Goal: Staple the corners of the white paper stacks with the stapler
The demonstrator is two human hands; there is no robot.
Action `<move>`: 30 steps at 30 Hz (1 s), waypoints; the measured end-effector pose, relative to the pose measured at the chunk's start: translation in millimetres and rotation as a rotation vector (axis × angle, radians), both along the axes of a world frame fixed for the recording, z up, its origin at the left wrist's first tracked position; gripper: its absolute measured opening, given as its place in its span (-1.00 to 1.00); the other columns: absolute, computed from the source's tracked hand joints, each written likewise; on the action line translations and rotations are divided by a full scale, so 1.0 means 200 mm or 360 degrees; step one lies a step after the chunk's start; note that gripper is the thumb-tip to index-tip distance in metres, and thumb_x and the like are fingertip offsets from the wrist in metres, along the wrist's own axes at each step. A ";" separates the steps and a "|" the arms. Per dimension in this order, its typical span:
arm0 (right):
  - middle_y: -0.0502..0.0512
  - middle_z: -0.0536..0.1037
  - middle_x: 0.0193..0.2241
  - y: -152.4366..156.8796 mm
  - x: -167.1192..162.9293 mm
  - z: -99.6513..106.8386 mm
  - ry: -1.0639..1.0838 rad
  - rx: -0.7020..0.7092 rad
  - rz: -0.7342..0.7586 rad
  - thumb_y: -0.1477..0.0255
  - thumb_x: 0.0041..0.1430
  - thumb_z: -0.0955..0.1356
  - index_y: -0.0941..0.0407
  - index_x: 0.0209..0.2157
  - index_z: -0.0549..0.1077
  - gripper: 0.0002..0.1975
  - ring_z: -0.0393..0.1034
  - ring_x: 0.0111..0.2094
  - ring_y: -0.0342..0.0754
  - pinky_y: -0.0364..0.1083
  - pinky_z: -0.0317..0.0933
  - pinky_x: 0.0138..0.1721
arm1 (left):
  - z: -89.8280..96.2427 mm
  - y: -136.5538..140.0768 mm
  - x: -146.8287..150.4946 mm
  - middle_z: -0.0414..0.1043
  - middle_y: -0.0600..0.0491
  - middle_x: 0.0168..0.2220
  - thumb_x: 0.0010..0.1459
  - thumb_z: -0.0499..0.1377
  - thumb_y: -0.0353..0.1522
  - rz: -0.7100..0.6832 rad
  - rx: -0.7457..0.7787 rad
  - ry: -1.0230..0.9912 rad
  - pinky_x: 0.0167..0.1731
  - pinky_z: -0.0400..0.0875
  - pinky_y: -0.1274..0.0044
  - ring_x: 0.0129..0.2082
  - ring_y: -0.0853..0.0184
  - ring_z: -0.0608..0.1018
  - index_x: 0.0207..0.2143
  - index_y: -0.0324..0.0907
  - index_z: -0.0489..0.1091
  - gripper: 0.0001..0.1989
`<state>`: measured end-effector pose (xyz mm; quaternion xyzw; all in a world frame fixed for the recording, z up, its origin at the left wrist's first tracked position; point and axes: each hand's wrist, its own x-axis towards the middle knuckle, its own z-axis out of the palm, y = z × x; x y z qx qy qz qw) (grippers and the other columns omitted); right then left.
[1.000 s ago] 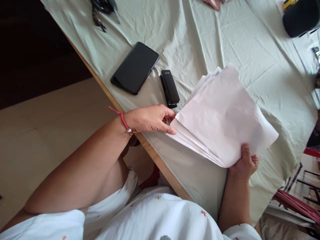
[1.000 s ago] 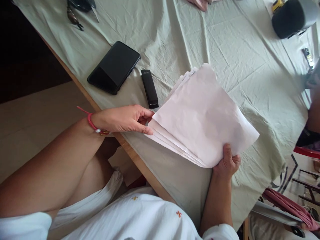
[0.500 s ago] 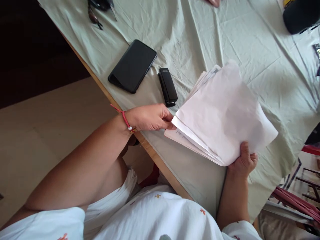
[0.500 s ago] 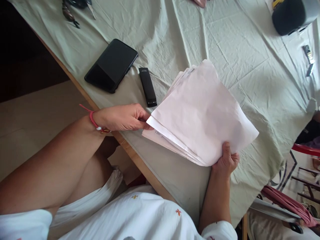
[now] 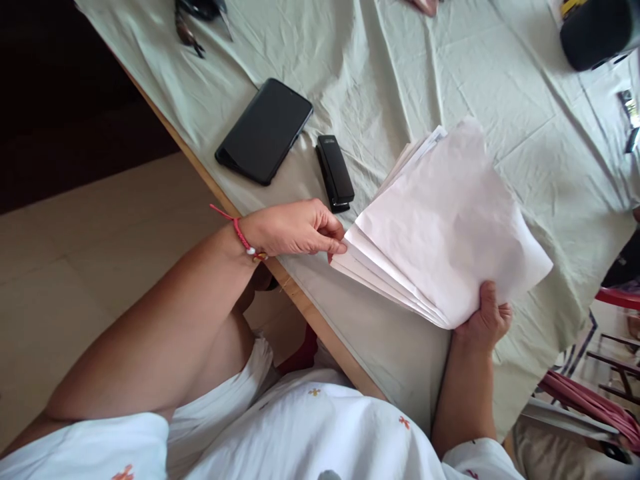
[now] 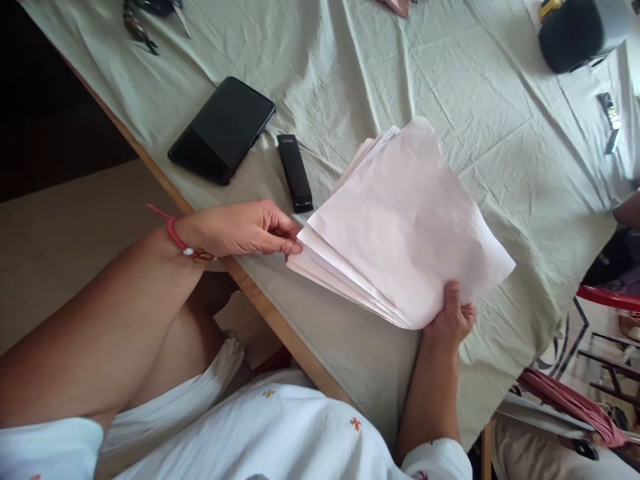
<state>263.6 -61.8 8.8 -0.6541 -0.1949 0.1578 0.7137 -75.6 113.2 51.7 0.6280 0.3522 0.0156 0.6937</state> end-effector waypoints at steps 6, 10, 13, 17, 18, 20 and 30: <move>0.06 0.70 -0.33 0.01 0.01 0.00 0.0011 -0.0013 -0.0021 0.27 -0.17 0.66 0.21 -0.26 0.65 -0.56 0.56 -0.31 -0.14 -0.20 0.53 -0.21 | 0.03 -0.02 0.01 0.26 0.15 -0.48 0.04 0.38 -0.19 0.0271 -0.0161 -0.0146 -0.53 0.04 0.59 -0.57 0.53 0.14 -0.26 -0.23 0.53 -0.68; 0.08 0.71 -0.29 0.01 0.00 0.00 -0.0005 -0.0076 -0.0042 0.22 -0.20 0.67 0.21 -0.26 0.65 -0.52 0.56 -0.32 -0.12 -0.17 0.53 -0.26 | 0.02 -0.02 0.03 0.26 0.14 -0.46 0.03 0.41 -0.11 0.0333 -0.0163 -0.0187 -0.51 0.06 0.59 -0.54 0.53 0.16 -0.34 -0.22 0.48 -0.64; 0.08 0.70 -0.28 0.01 0.00 0.00 0.0003 -0.0087 -0.0032 0.22 -0.21 0.67 0.21 -0.25 0.64 -0.50 0.56 -0.31 -0.11 -0.16 0.53 -0.26 | 0.00 -0.03 0.05 0.18 0.17 -0.52 0.05 0.39 -0.15 0.0350 -0.0104 -0.0185 -0.49 0.04 0.57 -0.53 0.52 0.14 -0.45 -0.21 0.41 -0.66; 0.09 0.70 -0.27 0.01 0.00 0.00 -0.0006 -0.0075 -0.0044 0.19 -0.15 0.65 0.22 -0.24 0.64 -0.51 0.55 -0.31 -0.12 -0.15 0.53 -0.25 | -0.02 -0.02 0.06 0.13 0.19 -0.57 0.11 0.34 -0.19 0.0351 -0.0023 -0.0176 -0.47 0.04 0.54 -0.54 0.51 0.14 -0.50 -0.21 0.37 -0.68; 0.09 0.70 -0.27 0.01 0.00 0.00 -0.0011 -0.0071 -0.0060 0.18 -0.14 0.65 0.21 -0.24 0.65 -0.51 0.55 -0.31 -0.12 -0.16 0.53 -0.25 | -0.02 -0.02 0.06 0.12 0.19 -0.58 0.12 0.34 -0.18 0.0342 -0.0024 -0.0180 -0.48 0.04 0.54 -0.54 0.51 0.14 -0.50 -0.20 0.38 -0.68; 0.07 0.69 -0.28 0.01 0.01 -0.01 0.0000 -0.0054 -0.0092 0.18 -0.13 0.64 0.21 -0.25 0.65 -0.53 0.55 -0.32 -0.14 -0.17 0.52 -0.24 | -0.02 -0.02 0.06 0.11 0.20 -0.59 0.11 0.34 -0.18 0.0321 -0.0039 -0.0193 -0.48 0.03 0.54 -0.55 0.51 0.14 -0.51 -0.20 0.38 -0.67; 0.03 0.69 -0.30 0.01 0.01 -0.01 0.0017 -0.0065 -0.0095 0.17 -0.12 0.64 0.19 -0.29 0.65 -0.56 0.53 -0.33 -0.14 -0.17 0.52 -0.26 | -0.01 -0.01 0.05 0.13 0.19 -0.61 0.10 0.35 -0.12 0.0285 0.0005 -0.0200 -0.51 0.03 0.55 -0.56 0.53 0.15 -0.55 -0.19 0.30 -0.59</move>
